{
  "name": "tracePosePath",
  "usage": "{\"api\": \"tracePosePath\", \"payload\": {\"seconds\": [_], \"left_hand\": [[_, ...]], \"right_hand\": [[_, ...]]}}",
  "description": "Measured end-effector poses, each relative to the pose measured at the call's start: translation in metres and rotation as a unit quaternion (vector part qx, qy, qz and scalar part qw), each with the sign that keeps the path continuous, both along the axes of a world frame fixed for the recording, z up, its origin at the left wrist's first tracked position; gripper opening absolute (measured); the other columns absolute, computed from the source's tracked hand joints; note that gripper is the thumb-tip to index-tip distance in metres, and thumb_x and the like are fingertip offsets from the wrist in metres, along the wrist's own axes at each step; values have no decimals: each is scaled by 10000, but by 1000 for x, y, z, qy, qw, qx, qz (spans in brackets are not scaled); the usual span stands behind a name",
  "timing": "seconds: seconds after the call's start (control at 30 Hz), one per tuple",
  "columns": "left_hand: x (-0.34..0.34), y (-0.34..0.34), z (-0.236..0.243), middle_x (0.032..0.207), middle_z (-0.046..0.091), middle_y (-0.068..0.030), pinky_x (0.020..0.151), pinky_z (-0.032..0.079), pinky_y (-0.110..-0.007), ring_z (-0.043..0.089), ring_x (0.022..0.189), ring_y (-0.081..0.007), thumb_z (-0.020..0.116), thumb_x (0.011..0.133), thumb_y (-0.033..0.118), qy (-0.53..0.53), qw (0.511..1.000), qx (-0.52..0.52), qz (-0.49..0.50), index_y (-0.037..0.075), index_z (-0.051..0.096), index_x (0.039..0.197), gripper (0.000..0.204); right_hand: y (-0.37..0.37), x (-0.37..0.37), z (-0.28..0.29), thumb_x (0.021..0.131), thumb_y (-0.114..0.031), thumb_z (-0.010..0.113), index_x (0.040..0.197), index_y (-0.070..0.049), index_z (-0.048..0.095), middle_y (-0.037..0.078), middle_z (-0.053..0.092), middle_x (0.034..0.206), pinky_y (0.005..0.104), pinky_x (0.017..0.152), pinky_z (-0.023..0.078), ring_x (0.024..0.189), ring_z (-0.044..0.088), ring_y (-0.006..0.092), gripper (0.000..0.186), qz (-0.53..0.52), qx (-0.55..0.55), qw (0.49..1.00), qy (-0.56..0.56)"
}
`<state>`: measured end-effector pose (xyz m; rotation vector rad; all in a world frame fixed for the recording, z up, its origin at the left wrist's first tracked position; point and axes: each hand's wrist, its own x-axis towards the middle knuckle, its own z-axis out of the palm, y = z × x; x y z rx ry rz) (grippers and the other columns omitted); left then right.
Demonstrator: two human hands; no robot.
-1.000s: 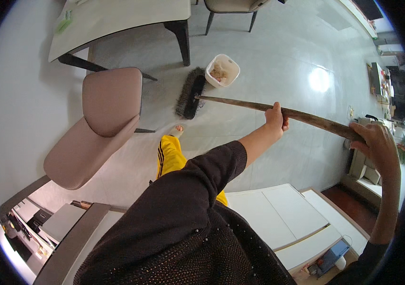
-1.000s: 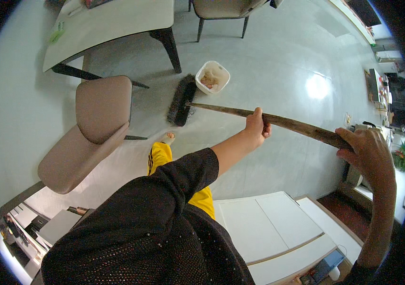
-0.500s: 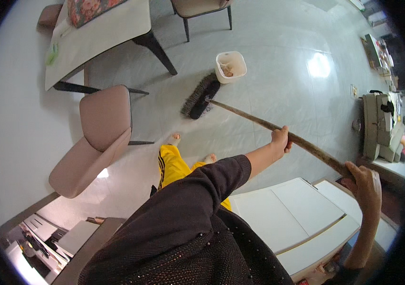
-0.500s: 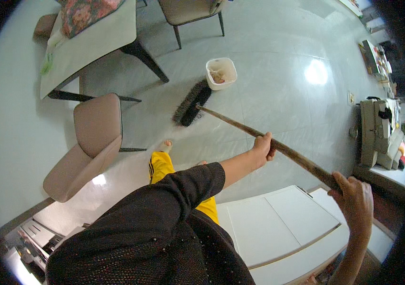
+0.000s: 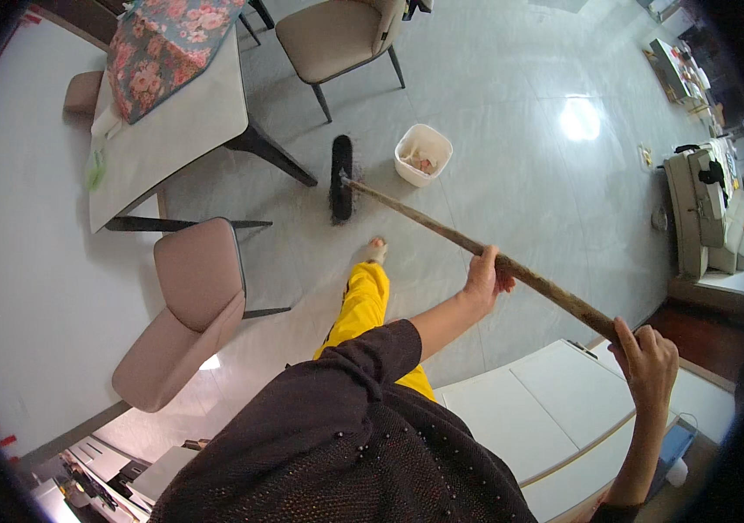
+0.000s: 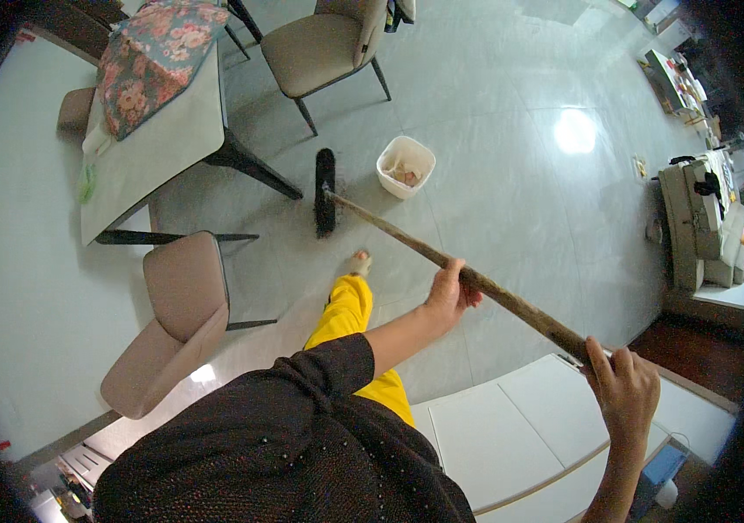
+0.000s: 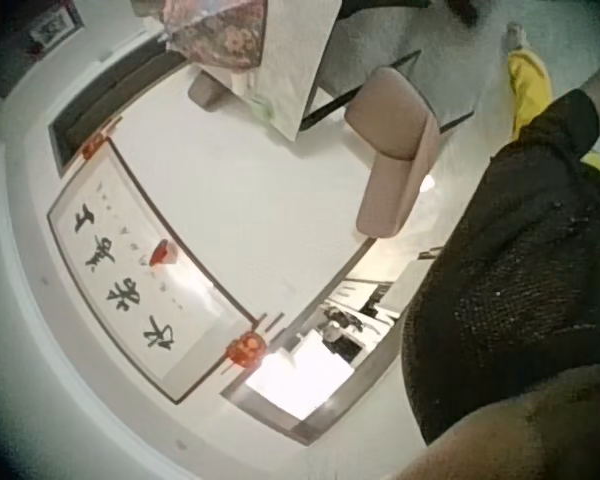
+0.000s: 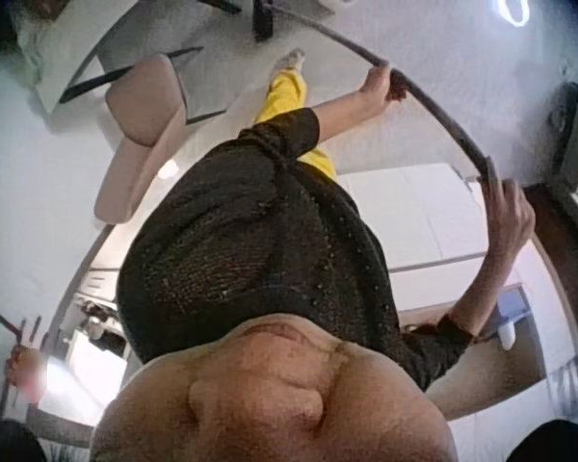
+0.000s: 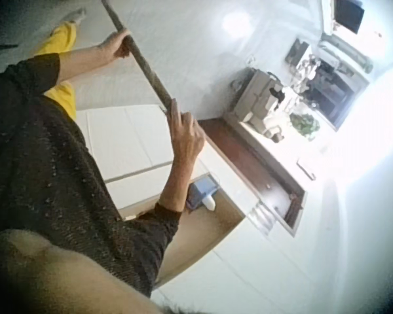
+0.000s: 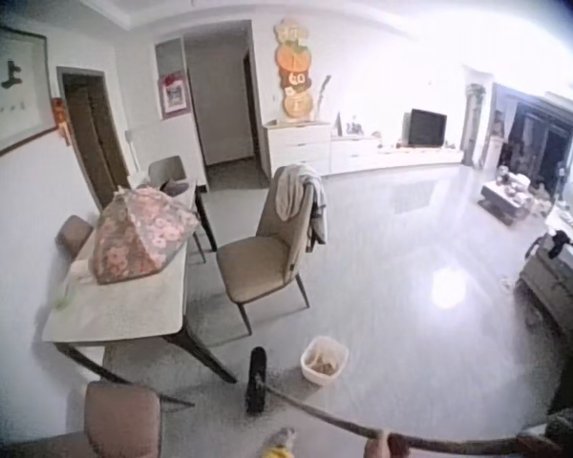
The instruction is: The person sweeps the tiled floor with a long-handled broom, moving from the kitchen area into the living room. They gather debris into a small white bucket and continue sweeping around furniture.
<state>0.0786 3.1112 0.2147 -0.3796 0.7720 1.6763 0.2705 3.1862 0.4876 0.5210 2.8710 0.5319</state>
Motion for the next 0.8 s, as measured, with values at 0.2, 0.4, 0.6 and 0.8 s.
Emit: {"api": "tracePosePath", "payload": {"seconds": [0.2,0.4,0.6,0.8], "left_hand": [[-119,48,3,638,561,-83,461,469,-332,561,525,-204,492,842,340,-2,998,37,57,75,485,751,280],[-260,69,-26,565,508,-44,341,402,-297,502,406,-164,517,806,355,69,990,-91,88,83,479,779,276],[-396,30,-96,567,541,-83,302,382,-284,498,387,-185,511,813,296,182,950,-209,144,44,454,692,285],[-525,-37,-158,660,531,-93,354,356,-332,491,470,-181,557,842,252,196,905,-357,127,11,479,771,262]], "right_hand": [[62,-115,-5,680,-260,731,1117,-143,580,6,451,694,287,497,378,600,489,121,478,79,37,996,25],[93,-232,-66,722,-332,703,1092,-163,584,-15,476,699,268,465,379,560,490,104,424,71,0,996,54],[49,-351,-172,764,-340,678,1089,-173,557,22,524,706,321,457,452,570,584,178,385,-45,-223,965,134],[-9,-476,-234,844,-256,575,1154,-88,514,134,605,852,395,591,498,709,620,308,358,-103,-429,894,75]]}}
